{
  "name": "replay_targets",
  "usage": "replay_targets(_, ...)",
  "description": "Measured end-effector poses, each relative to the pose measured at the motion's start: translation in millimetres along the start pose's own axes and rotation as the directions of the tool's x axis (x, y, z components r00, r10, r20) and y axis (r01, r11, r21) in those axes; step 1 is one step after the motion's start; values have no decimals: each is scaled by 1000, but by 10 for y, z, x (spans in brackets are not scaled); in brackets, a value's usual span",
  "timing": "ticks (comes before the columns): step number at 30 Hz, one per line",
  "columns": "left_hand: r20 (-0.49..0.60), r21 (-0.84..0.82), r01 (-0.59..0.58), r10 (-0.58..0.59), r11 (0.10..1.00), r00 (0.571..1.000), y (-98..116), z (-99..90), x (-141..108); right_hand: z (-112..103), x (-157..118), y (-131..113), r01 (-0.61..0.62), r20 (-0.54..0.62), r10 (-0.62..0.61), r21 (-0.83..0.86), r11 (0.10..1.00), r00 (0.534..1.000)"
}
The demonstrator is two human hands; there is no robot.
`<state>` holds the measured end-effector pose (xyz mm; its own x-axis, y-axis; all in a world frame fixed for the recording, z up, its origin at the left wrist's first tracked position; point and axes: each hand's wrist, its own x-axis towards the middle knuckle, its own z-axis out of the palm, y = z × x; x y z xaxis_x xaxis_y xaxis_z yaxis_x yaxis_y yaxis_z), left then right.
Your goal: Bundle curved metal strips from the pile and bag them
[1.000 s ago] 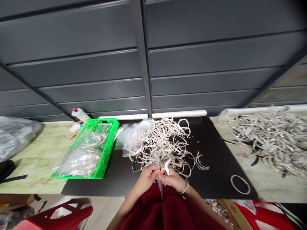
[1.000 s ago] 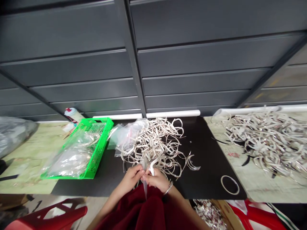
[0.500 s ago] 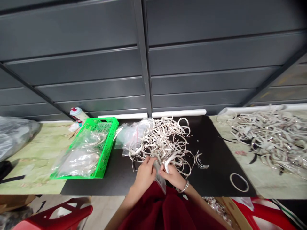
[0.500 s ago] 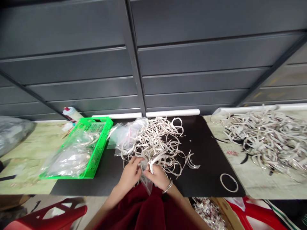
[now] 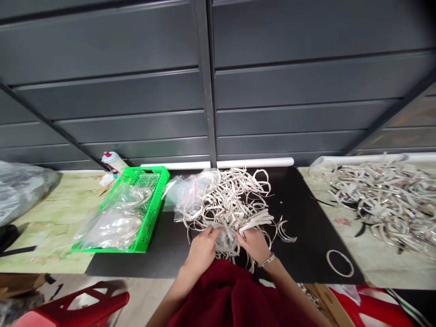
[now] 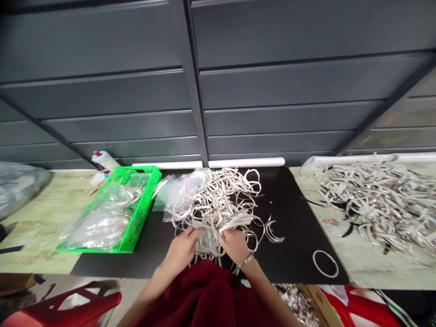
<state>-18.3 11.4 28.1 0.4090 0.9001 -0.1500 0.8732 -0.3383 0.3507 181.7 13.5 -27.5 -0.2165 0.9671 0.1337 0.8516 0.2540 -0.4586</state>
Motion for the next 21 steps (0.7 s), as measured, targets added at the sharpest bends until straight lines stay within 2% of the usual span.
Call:
replay_targets(2, -56, -112, 149, -156, 982, 986, 20, 43, 32, 2, 5, -55, -36, -23, 40, 149, 988, 999)
replay_targets(4, -59, -215, 261, -279, 941, 958, 51, 95, 52, 14, 2, -121, -81, -21, 93, 328, 941, 995)
replay_targets(6, -3, -303, 322, -339, 897, 941, 97, 160, 54, 48, -12, -187, -141, 1, 160, 470, 871, 987)
replay_targets(8, 61, -378, 351, -355, 857, 933, 146, 233, 45, 103, -29, -236, -180, 6, 209, 534, 826, 978)
replay_targets(12, 102, -438, 329, -318, 837, 943, 168, 323, 37, 204, -44, -216, -176, -83, 237, 450, 876, 968)
replay_targets(16, 83, -382, 340, -334, 860, 939, 67, 279, 46, 184, -27, -39, -193, -162, 264, 354, 915, 951)
replay_targets(19, 93, -320, 364, -354, 875, 931, 12, 232, 33, 118, -19, 58, -179, -177, 248, 334, 925, 952)
replay_targets(21, 56, -293, 339, -337, 894, 940, 14, 220, 17, 80, -19, 49, -150, -145, 211, 346, 926, 967)
